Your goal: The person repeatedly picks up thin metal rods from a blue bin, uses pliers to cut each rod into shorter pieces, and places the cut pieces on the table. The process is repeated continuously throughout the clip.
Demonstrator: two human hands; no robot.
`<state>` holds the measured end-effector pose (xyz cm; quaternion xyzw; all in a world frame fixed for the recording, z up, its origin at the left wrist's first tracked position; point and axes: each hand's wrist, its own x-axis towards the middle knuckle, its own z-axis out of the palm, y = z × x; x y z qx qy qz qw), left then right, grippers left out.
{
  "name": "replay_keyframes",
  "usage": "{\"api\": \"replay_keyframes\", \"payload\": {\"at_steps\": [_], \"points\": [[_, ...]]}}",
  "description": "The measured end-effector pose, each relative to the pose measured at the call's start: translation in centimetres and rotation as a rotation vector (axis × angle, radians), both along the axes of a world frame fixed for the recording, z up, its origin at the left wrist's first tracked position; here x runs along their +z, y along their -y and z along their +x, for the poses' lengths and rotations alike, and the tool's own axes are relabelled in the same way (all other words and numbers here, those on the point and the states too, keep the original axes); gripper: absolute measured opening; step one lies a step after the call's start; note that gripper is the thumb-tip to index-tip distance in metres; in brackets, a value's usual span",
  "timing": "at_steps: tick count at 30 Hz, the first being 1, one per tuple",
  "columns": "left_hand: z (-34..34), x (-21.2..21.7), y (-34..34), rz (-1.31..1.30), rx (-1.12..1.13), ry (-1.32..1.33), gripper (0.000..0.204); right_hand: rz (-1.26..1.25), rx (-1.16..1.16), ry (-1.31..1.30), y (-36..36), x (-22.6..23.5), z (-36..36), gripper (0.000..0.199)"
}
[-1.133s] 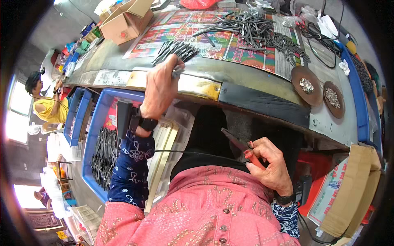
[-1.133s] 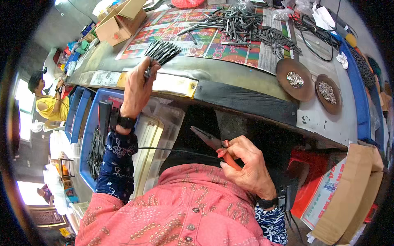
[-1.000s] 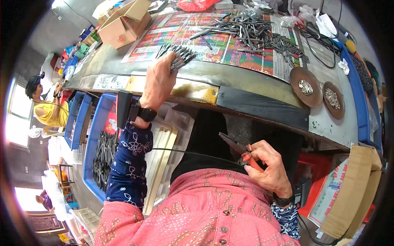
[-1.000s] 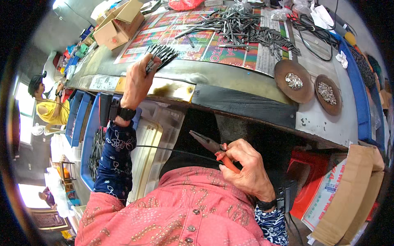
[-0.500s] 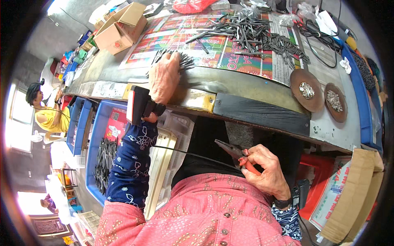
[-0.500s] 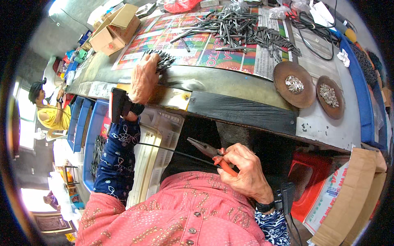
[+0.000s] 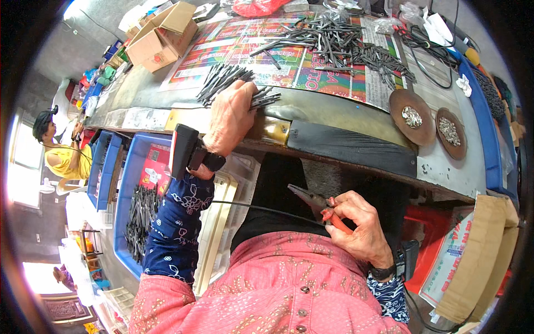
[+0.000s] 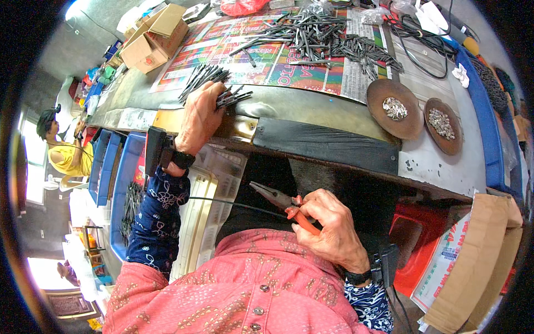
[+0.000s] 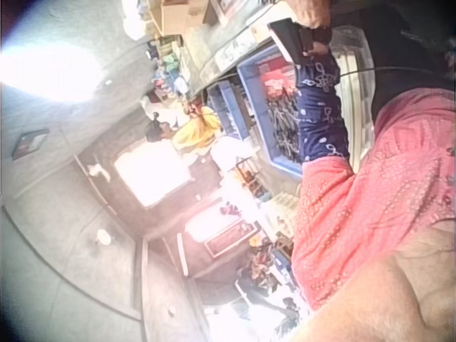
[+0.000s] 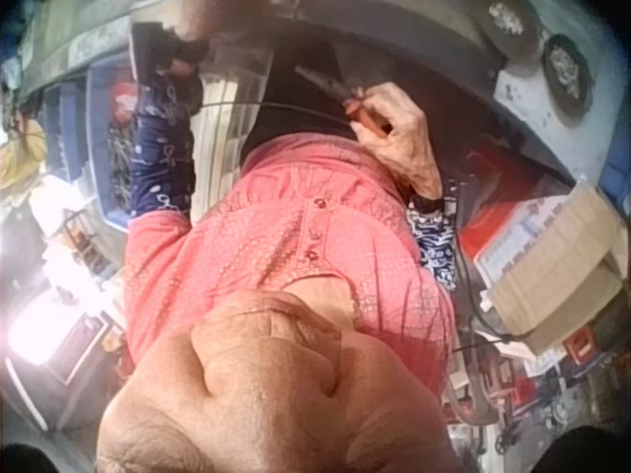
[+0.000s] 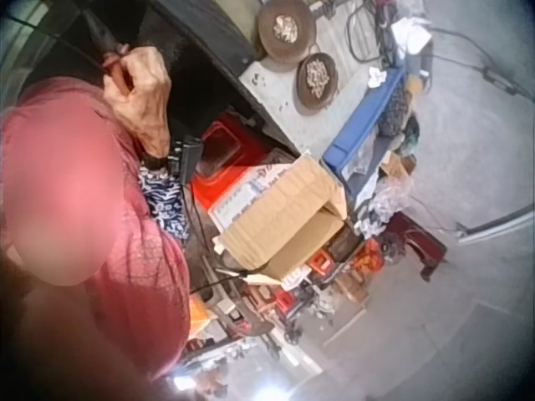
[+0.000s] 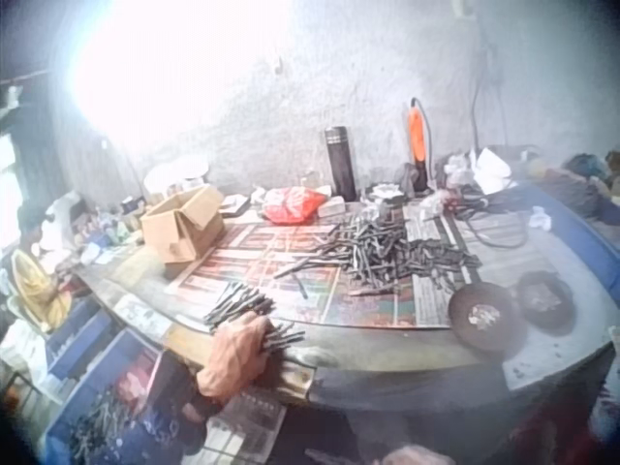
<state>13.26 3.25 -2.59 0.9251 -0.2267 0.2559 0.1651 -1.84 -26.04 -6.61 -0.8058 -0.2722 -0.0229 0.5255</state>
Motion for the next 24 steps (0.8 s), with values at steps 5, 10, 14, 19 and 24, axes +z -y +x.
{"api": "replay_keyframes", "payload": {"at_steps": [5,10,14,19,24], "points": [[-2.0,0.9,1.0,-0.147,0.072,-0.029,0.016,0.018,-0.102,0.04,0.2,1.1,-0.6,0.021],[-6.4,2.7,1.6,-0.549,-0.038,-0.38,0.012,-0.119,-0.219,0.238,0.2,2.4,-0.8,0.026],[-10.6,3.0,2.8,-0.974,-0.161,-0.693,0.014,-0.281,-0.311,0.435,-0.4,3.2,-1.0,0.027],[-13.5,2.8,3.6,-1.304,-0.279,-0.911,0.012,-0.357,-0.335,0.581,-1.0,4.3,-1.6,0.027],[-14.9,2.8,3.3,-1.515,-0.348,-1.109,0.011,-0.437,-0.317,0.636,-1.1,5.1,-2.3,0.03]]}}
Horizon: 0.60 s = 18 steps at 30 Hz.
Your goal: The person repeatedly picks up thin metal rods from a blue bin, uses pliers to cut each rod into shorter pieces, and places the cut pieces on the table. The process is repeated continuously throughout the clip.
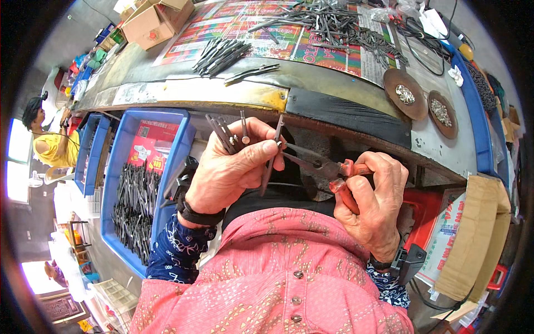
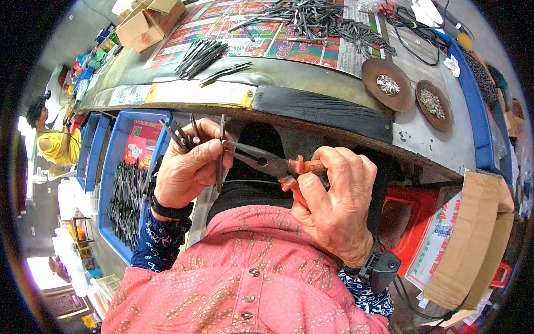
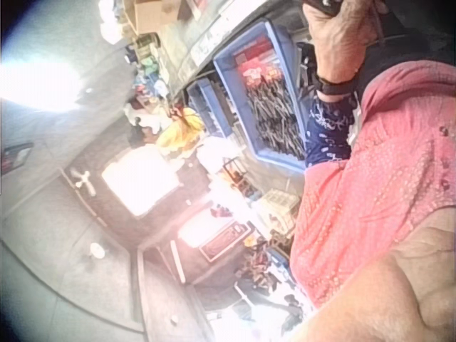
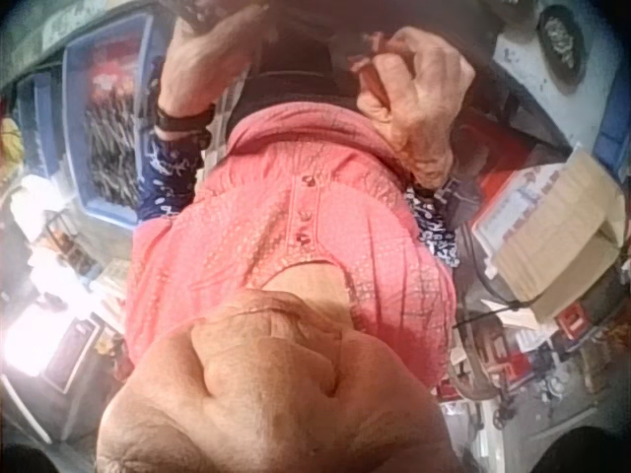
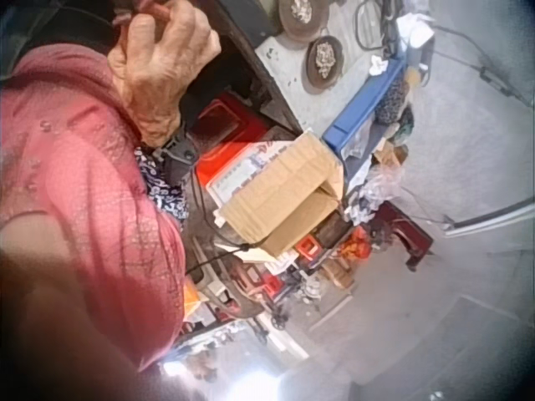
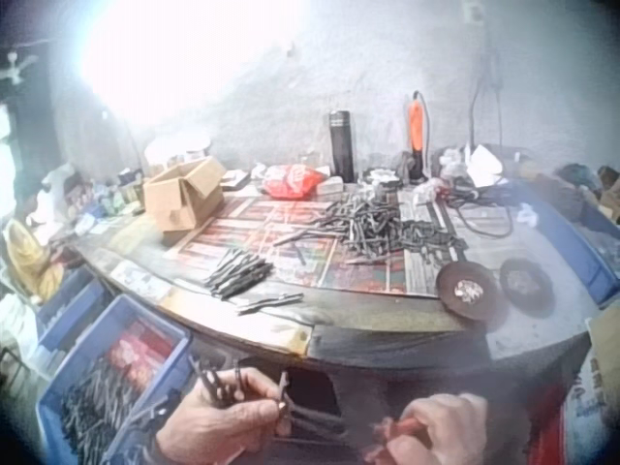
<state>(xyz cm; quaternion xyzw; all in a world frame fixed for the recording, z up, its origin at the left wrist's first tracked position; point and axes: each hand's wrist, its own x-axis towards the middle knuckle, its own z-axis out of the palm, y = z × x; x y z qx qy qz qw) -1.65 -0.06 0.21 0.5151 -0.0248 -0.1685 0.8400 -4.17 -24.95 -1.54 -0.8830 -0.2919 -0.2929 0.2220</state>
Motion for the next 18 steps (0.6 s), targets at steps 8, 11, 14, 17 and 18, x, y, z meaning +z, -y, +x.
{"api": "replay_keyframes", "payload": {"at_steps": [8,11,14,17,18], "points": [[-0.6,-0.3,-0.3,0.001,-0.071,-0.042,0.013,-0.038,-0.003,0.037,0.0,0.2,-0.5,0.03],[-0.8,-0.5,-0.4,-0.025,-0.095,-0.061,0.013,-0.048,0.01,0.035,0.0,0.0,-0.6,0.029],[-0.8,-0.9,-0.2,0.0,-0.101,-0.011,0.013,-0.049,0.032,-0.02,0.1,-0.4,-0.5,0.024],[-1.1,-1.2,0.0,0.154,-0.069,0.113,0.016,0.045,0.112,-0.141,0.1,-1.3,-0.1,0.021],[-1.3,-1.2,0.0,0.228,-0.057,0.161,0.018,0.094,0.148,-0.192,0.2,-1.6,0.0,0.021]]}}
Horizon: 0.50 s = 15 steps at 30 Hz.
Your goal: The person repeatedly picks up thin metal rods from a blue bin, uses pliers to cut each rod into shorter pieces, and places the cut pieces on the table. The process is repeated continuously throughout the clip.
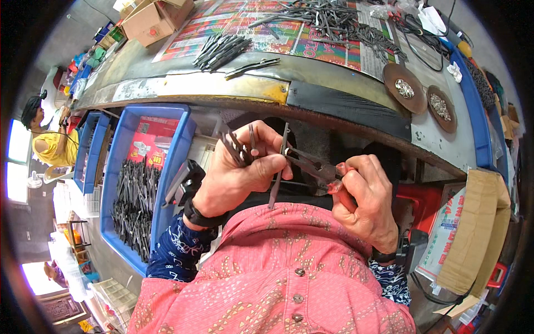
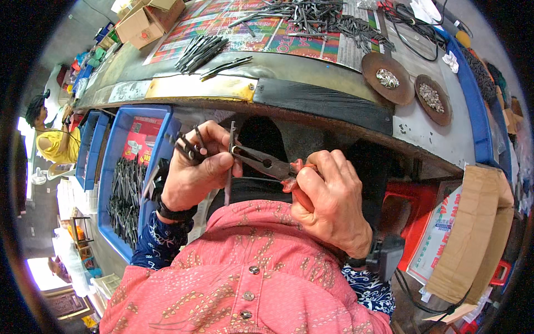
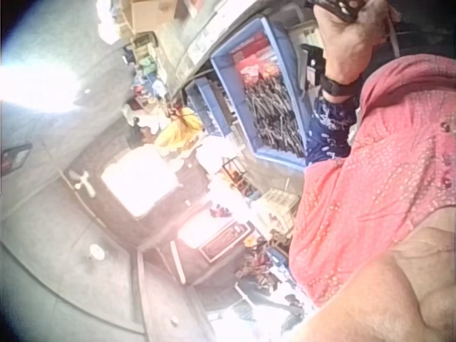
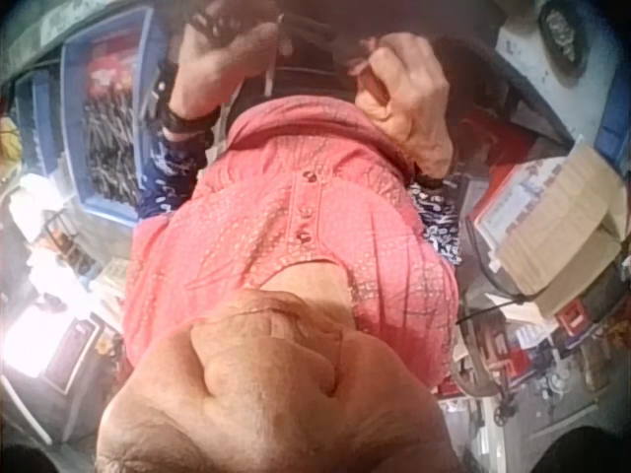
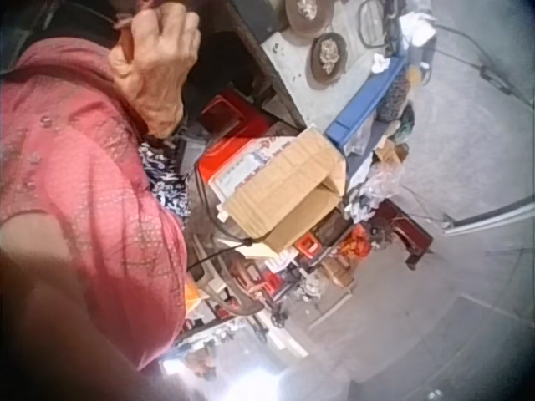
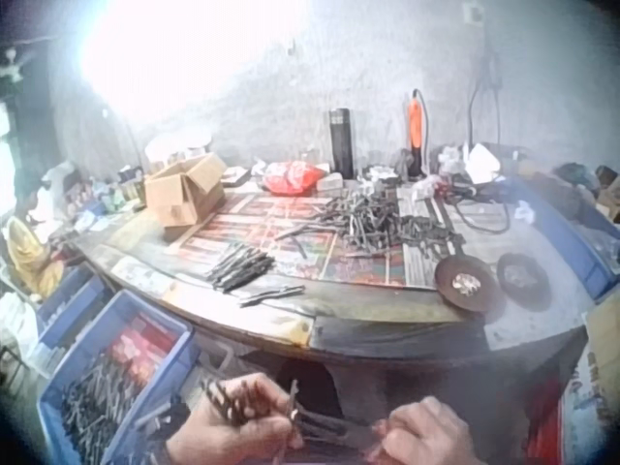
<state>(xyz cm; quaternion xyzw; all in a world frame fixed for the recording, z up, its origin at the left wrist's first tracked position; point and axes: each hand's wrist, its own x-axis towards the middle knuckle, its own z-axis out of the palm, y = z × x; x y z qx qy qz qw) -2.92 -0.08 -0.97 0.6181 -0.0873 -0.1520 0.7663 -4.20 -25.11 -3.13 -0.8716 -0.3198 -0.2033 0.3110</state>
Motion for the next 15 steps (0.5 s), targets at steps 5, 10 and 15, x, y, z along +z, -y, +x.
{"api": "replay_keyframes", "payload": {"at_steps": [5,10,15], "points": [[-0.2,-0.3,0.3,0.676,0.143,0.942,0.016,0.349,0.339,-0.654,1.1,-0.9,0.3,0.015],[0.1,0.1,0.3,0.724,0.133,1.093,0.031,0.469,0.449,-0.938,1.3,-1.5,0.6,0.019],[2.1,0.0,0.5,0.895,0.123,1.139,0.032,0.365,0.241,-0.605,0.8,-1.7,0.6,0.022]]}}
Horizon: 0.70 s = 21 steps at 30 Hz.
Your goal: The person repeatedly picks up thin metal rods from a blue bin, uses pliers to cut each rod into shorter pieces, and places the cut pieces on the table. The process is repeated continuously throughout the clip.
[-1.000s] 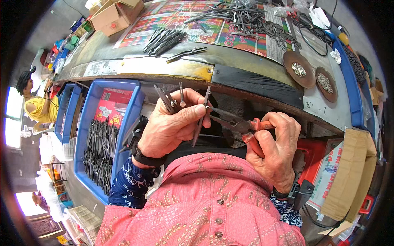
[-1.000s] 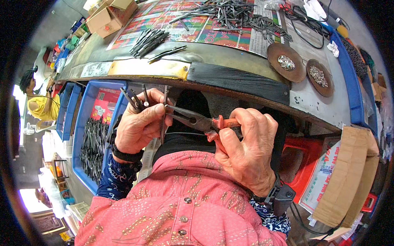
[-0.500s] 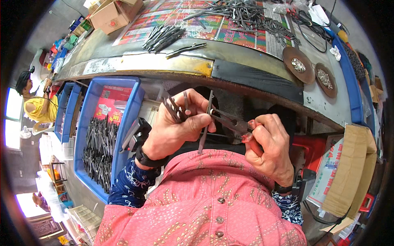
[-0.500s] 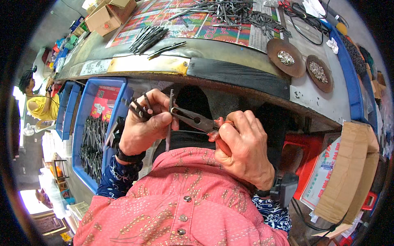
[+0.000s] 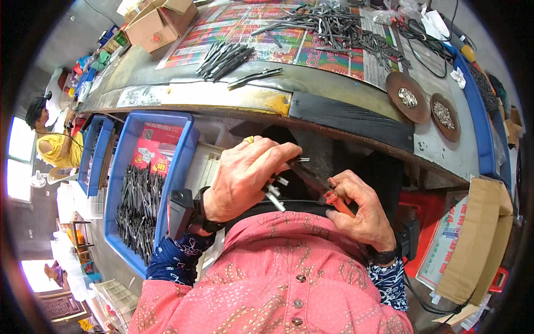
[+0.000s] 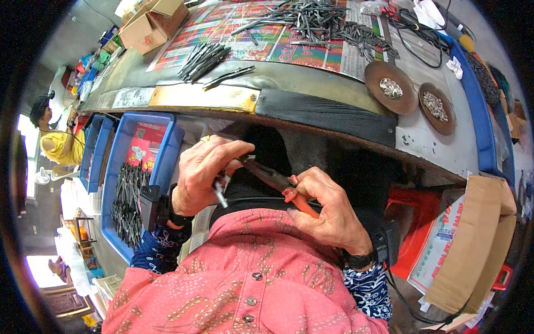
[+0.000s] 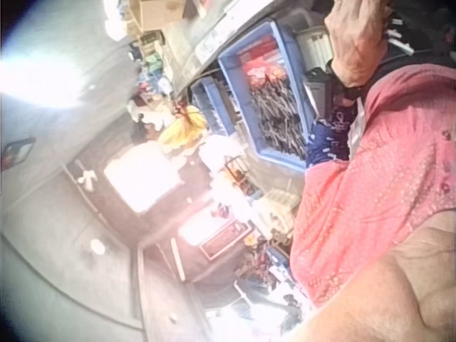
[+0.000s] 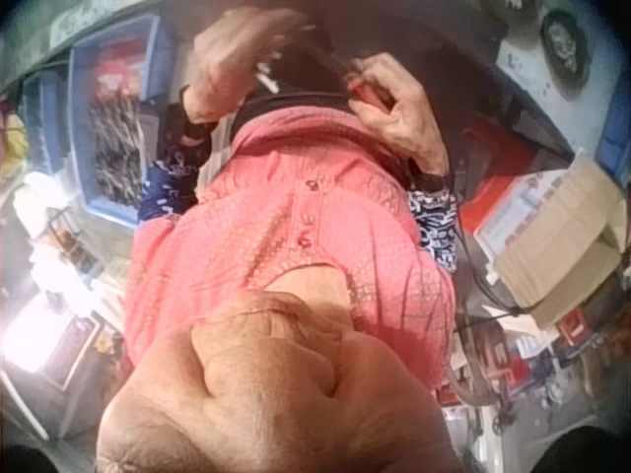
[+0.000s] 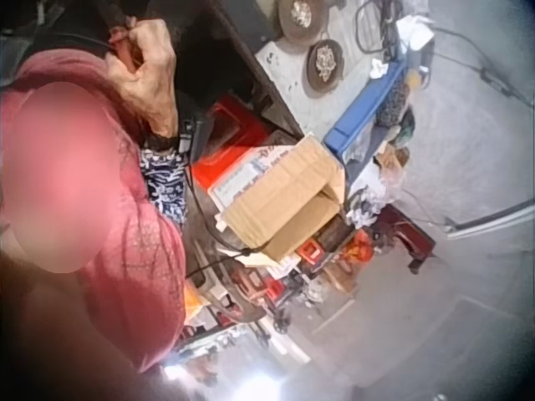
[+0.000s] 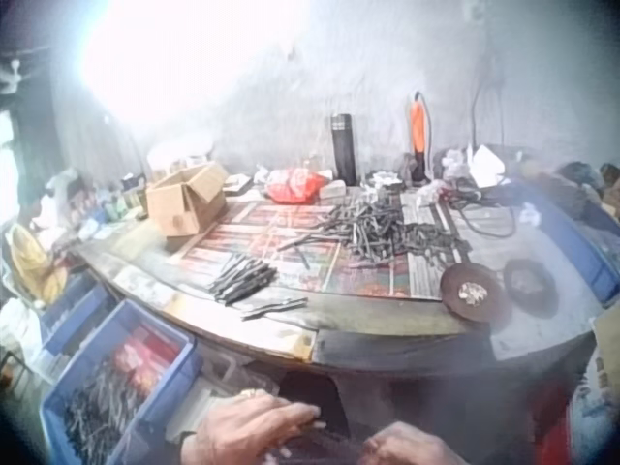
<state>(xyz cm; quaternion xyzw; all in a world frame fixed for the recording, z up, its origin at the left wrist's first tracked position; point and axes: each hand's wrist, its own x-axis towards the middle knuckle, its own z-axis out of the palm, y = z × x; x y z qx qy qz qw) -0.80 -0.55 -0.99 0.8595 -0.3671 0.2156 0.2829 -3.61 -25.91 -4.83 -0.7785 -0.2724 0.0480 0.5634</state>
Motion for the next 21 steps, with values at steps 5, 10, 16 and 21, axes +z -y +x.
{"api": "replay_keyframes", "payload": {"at_steps": [5,10,16,21], "points": [[2.7,0.1,-1.1,0.016,0.168,0.031,0.015,-0.031,-0.109,0.144,0.0,-0.2,0.2,0.023],[6.6,0.2,-2.9,0.054,0.239,0.039,0.003,-0.061,-0.179,0.211,0.0,-0.8,0.4,0.023],[10.4,-0.7,-3.3,0.044,0.299,-0.008,0.019,-0.081,-0.212,0.24,0.0,-1.3,1.0,0.02],[11.9,-1.3,-3.1,0.125,0.388,-0.006,0.025,-0.09,-0.212,0.198,0.1,-1.6,1.3,0.019]]}}
